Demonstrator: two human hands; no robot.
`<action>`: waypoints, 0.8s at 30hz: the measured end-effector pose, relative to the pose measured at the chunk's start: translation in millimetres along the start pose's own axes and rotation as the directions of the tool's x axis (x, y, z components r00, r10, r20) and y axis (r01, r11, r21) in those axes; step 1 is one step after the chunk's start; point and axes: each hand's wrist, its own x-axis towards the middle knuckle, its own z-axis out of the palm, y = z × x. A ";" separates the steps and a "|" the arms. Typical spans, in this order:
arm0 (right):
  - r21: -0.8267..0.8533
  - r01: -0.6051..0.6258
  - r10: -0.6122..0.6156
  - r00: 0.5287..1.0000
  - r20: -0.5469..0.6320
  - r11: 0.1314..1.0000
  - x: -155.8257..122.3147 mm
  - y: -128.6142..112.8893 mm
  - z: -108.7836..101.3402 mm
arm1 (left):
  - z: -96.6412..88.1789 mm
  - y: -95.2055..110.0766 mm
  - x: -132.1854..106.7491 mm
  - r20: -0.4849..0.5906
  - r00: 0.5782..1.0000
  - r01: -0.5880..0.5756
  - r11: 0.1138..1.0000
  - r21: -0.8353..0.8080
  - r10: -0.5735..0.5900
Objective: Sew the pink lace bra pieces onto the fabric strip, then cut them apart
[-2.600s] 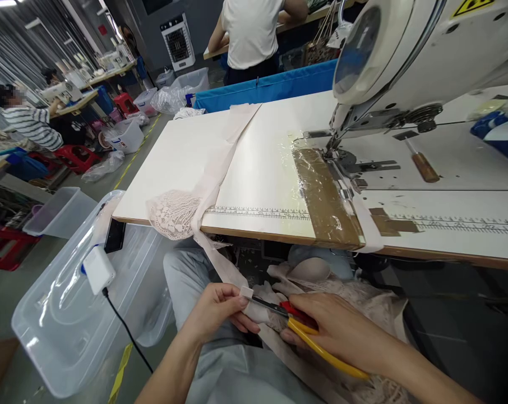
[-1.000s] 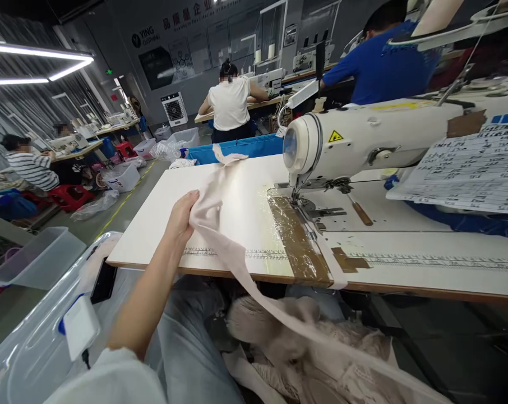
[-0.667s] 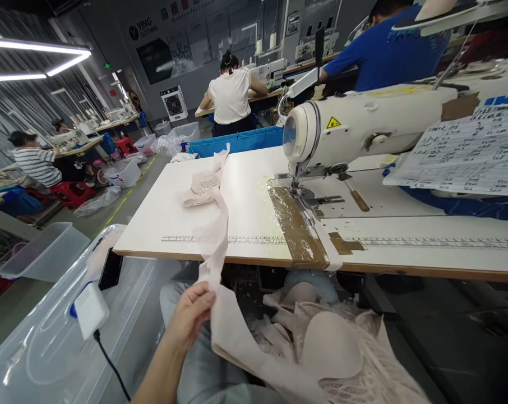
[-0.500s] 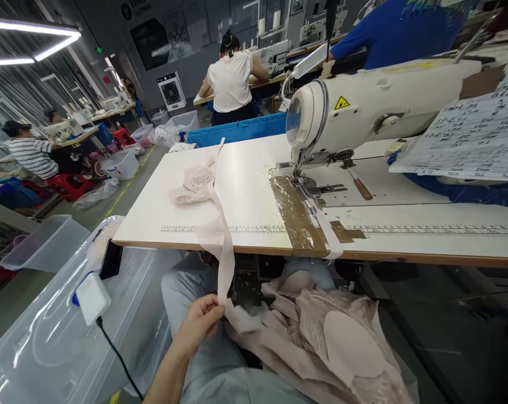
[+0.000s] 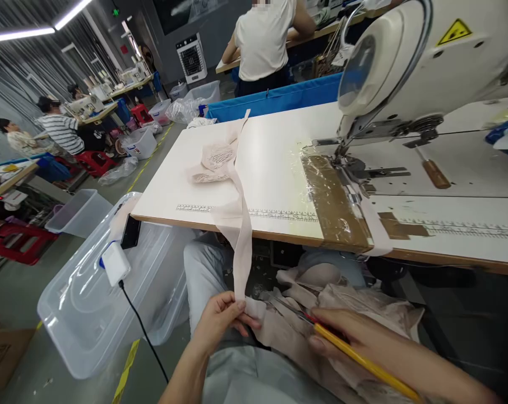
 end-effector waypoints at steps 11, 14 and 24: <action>-0.009 0.135 -0.122 0.922 0.368 0.991 80.2 -19.6 -17.7 | -11.3 -1.8 0.8 -0.020 0.998 0.062 0.996 -0.065 -0.064; -0.101 0.133 -0.096 0.946 0.311 0.986 85.2 -26.1 -15.8 | -14.2 -2.1 2.0 -0.020 0.997 0.069 0.995 -0.074 -0.070; -0.260 0.107 -0.060 0.981 0.182 0.960 83.0 -32.2 -6.2 | -19.6 -2.1 4.6 -0.014 0.998 0.056 0.996 -0.067 -0.057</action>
